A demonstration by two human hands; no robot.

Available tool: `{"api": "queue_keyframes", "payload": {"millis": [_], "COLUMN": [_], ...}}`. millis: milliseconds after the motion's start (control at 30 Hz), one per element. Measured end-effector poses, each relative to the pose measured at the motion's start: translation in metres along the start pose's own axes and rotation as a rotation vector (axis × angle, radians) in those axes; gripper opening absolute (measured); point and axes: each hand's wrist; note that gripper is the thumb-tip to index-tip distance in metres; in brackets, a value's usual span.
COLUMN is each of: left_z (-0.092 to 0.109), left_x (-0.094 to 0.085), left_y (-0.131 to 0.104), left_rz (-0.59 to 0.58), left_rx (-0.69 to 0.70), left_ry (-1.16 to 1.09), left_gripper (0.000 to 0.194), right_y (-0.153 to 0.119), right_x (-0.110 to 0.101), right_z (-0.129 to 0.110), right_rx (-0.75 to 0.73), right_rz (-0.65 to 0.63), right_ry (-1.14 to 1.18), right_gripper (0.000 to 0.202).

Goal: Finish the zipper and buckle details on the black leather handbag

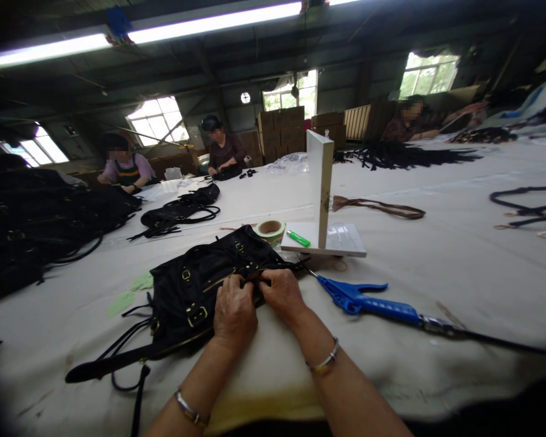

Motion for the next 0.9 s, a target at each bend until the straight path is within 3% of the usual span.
{"api": "queue_keyframes", "payload": {"millis": [267,433,633,900], "left_z": [0.0,-0.01,-0.021,-0.012], "left_x": [0.002,0.004,0.003,0.001], "left_y": [0.0,-0.003,-0.004,-0.003], "left_rz": [0.024,0.119,0.147,0.138], "left_rx": [-0.002,0.069,0.101,0.05], "left_ry": [-0.01,-0.103,-0.217,-0.127], "left_gripper": [0.032,0.027,0.031,0.004], "right_y": [0.0,0.0,0.001,0.002], "right_x": [-0.001,0.0,0.001,0.0], "right_z": [0.0,0.002,0.003,0.003], "right_rx": [-0.013,-0.019,-0.013,-0.002], "right_rz": [-0.012,0.001,0.003,-0.001], "right_ry": [0.02,0.028,0.035,0.018], "right_gripper": [0.023,0.023,0.023,0.018]}}
Point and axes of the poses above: each hand's wrist, its own y-axis towards the middle knuckle, its own x-axis out of the palm, z = x × y, and after that the axes turned 11 degrees about -y, right-handed
